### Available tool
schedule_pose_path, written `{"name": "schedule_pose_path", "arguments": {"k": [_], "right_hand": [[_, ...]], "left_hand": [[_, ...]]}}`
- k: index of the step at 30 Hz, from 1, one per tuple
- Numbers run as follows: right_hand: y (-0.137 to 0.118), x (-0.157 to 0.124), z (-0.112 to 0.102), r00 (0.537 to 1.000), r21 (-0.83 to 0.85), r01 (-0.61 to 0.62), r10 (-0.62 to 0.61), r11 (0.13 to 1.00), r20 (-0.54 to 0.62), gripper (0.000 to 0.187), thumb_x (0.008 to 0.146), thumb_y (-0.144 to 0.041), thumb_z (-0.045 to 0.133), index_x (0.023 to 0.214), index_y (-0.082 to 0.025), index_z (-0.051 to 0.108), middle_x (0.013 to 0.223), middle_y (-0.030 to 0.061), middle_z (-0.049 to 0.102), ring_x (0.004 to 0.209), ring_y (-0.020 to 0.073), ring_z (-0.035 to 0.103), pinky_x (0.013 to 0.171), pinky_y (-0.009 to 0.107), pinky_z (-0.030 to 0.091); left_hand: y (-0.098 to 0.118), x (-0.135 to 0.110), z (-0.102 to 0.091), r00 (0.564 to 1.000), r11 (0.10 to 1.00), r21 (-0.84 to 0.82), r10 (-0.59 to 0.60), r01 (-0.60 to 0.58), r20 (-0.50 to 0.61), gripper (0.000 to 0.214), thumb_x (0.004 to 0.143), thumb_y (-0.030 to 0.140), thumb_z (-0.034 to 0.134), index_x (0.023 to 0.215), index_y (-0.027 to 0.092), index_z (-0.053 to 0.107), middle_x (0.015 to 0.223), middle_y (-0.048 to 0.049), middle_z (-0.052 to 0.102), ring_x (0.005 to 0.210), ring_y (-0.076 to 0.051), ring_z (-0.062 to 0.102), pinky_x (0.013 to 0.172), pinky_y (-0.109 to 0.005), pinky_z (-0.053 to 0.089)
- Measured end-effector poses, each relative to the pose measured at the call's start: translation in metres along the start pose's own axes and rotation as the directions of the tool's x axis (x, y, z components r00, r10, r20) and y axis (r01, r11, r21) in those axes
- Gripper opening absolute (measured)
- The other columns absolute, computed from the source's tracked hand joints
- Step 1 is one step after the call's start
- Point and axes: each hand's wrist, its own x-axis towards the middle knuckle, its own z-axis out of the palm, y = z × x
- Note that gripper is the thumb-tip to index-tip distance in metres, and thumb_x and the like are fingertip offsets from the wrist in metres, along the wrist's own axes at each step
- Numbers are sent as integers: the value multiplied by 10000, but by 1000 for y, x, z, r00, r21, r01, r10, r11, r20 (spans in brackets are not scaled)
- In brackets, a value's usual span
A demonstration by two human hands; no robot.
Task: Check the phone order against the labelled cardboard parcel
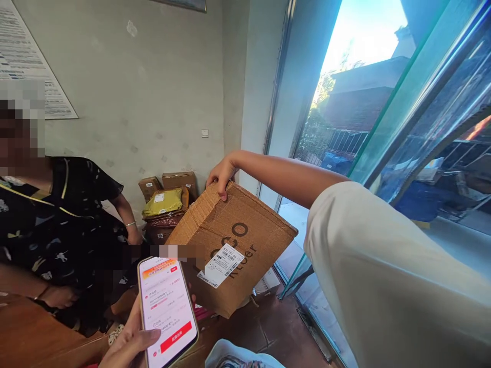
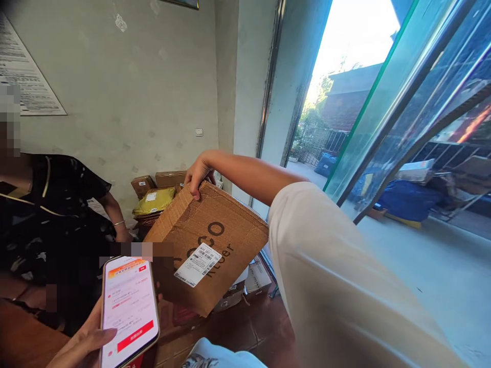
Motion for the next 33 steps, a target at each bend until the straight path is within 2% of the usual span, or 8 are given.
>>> {"name": "schedule_pose_path", "arguments": {"k": [3,6,8,10,14,24,33], "right_hand": [[0,3,-2,1000,13,-3,2,1000,11,764,416,-306,824,1111,-148,548,994,52,645,900,287,644,698,390,551],[0,5,-4,999,17,-1,0,1000,33,760,403,-324,832,1091,-150,560,980,44,640,917,300,640,711,409,548],[-1,5,-4,1000,9,-8,8,1000,25,741,406,-328,833,1074,-151,567,962,39,640,936,314,634,712,413,545],[-2,7,-4,1000,8,-14,14,1000,7,740,394,-335,833,1061,-150,571,933,35,641,949,325,628,700,406,542],[-2,12,-5,1000,6,-1,1,1000,3,776,343,-378,835,1038,-155,572,894,21,639,952,321,623,677,382,538],[-4,11,-6,1000,-14,-3,4,1000,30,788,348,-438,845,1034,-173,561,943,29,636,964,306,625,687,377,546],[-4,10,-8,999,-13,-23,23,1000,27,795,348,-417,839,1050,-165,564,959,38,639,975,318,621,674,380,548]], "left_hand": [[-7,10,-21,998,998,29,-57,57,-2,1065,676,100,669,1436,497,37,1247,18,636,1148,-343,566,972,-556,483],[-10,18,-34,999,995,83,-52,52,5,1151,606,107,753,1429,513,58,1275,22,614,1138,-353,574,928,-534,524],[-9,18,-29,999,994,106,-39,41,-17,1199,584,107,782,1426,518,35,1264,20,625,1132,-335,585,908,-482,545],[-6,14,-15,998,994,103,-39,44,-44,1269,555,95,805,1433,494,-19,1238,8,647,1133,-314,591,903,-425,549],[-2,8,7,999,998,57,-34,36,-39,1414,465,45,833,1447,407,-118,1224,-37,659,1161,-315,576,907,-401,533],[-4,12,-6,998,998,64,1,-5,65,1363,539,30,801,1453,348,-159,1302,-127,592,1131,-296,599,915,-402,514],[-3,12,4,1000,999,49,8,-9,21,1354,520,29,816,1466,350,-98,1235,-123,640,1106,-317,612,873,-386,543]]}}
